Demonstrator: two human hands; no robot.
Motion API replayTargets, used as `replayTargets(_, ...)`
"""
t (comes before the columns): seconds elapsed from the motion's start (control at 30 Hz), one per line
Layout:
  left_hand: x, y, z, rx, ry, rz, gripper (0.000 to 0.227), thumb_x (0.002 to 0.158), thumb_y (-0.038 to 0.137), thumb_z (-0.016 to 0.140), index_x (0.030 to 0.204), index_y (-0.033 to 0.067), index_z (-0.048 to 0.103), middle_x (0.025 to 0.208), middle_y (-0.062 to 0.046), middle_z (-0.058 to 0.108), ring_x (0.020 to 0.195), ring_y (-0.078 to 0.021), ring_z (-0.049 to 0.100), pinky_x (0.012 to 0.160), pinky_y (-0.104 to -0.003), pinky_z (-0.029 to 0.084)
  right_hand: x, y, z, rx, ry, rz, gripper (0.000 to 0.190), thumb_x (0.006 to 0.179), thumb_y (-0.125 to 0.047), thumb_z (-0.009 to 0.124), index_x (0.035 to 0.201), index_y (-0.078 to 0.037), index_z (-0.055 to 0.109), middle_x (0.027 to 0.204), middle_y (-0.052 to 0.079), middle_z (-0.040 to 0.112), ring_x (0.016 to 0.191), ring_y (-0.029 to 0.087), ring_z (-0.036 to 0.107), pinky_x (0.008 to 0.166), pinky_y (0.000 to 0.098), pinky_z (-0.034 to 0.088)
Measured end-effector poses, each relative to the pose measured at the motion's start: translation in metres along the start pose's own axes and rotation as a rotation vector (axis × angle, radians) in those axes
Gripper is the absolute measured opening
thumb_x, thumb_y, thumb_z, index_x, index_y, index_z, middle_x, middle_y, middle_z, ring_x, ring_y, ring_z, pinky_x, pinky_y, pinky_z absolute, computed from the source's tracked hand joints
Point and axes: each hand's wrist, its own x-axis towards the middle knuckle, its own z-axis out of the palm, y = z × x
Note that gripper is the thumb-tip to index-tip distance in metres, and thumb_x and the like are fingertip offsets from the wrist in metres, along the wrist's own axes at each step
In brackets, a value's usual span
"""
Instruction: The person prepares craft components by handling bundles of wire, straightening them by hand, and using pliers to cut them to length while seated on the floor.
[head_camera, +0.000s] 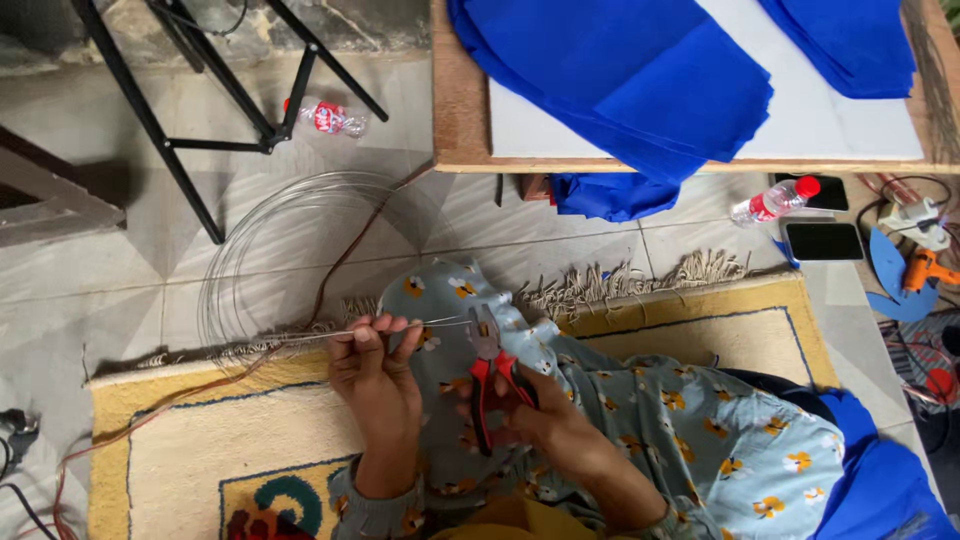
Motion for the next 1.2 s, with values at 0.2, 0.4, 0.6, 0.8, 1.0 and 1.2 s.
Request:
replayTargets(0.2, 0.005, -0.001, -0.002, -0.069, 0.027, -0.034, 0.013, 0.087, 0.016, 0.056, 0.092, 0.0048, 0.054, 0.083, -0.008, 0.059, 0.079, -0.018, 0.061, 0.069, -0.034, 0.058, -0.003, -0.003, -0.003, 0.044, -0.076, 0.109, 0.047, 0.066, 0.006, 0.046, 0.113, -0.001, 0.048, 0.106, 0.018, 0.06, 0.097, 0.03, 0.061, 0.073, 0.0416, 0.055)
replayTargets(0.4, 0.001, -0.003, 0.004, -0.048, 0.052, -0.05, 0.011, 0.087, 0.016, 0.055, 0.09, 0.005, 0.053, 0.081, -0.009, 0.06, 0.075, -0.0192, 0.061, 0.068, -0.037, 0.058, 0.008, -0.001, 0.006, 0.065, 0.02, 0.059, 0.053, 0.062, 0.005, 0.042, 0.115, 0.003, 0.049, 0.107, 0.018, 0.062, 0.096, 0.028, 0.061, 0.07, 0.0411, 0.054)
replayTargets(0.6, -0.006, -0.018, 0.01, -0.084, 0.013, -0.074, 0.013, 0.087, 0.013, 0.055, 0.094, 0.0029, 0.053, 0.08, -0.014, 0.063, 0.076, -0.025, 0.064, 0.068, -0.04, 0.058, 0.021, 0.008, -0.003, 0.208, 0.062, -0.159, 0.041, 0.068, 0.014, 0.037, 0.106, 0.004, 0.049, 0.099, 0.019, 0.059, 0.091, 0.029, 0.06, 0.07, 0.0417, 0.053)
replayTargets(0.8, -0.026, -0.005, 0.07, -0.214, -0.181, -0.118, 0.012, 0.087, 0.011, 0.055, 0.095, 0.0013, 0.055, 0.085, -0.016, 0.061, 0.079, -0.0277, 0.063, 0.07, -0.04, 0.058, -0.004, -0.001, -0.021, 0.059, 0.246, -0.467, 0.043, 0.069, 0.013, 0.049, 0.11, 0.0, 0.053, 0.095, 0.016, 0.062, 0.083, 0.031, 0.065, 0.075, 0.0444, 0.057)
replayTargets(1.0, -0.043, 0.005, 0.11, -0.299, -0.265, -0.149, 0.01, 0.087, 0.009, 0.054, 0.094, 0.0007, 0.055, 0.081, -0.015, 0.062, 0.073, -0.0246, 0.063, 0.065, -0.04, 0.058, -0.05, -0.032, -0.023, -0.154, 0.198, -0.707, 0.008, 0.082, 0.0, 0.044, 0.086, -0.006, 0.048, 0.107, 0.018, 0.057, 0.099, 0.029, 0.059, 0.083, 0.0455, 0.053)
replayTargets(1.2, -0.029, -0.014, 0.058, -0.117, -0.135, -0.125, 0.017, 0.088, 0.017, 0.054, 0.095, 0.0023, 0.051, 0.086, -0.015, 0.059, 0.081, -0.0269, 0.062, 0.072, -0.044, 0.058, -0.03, 0.0, -0.026, -0.08, 0.143, -0.538, 0.015, 0.078, 0.006, 0.05, 0.091, -0.001, 0.051, 0.109, 0.015, 0.057, 0.102, 0.025, 0.057, 0.083, 0.0445, 0.054)
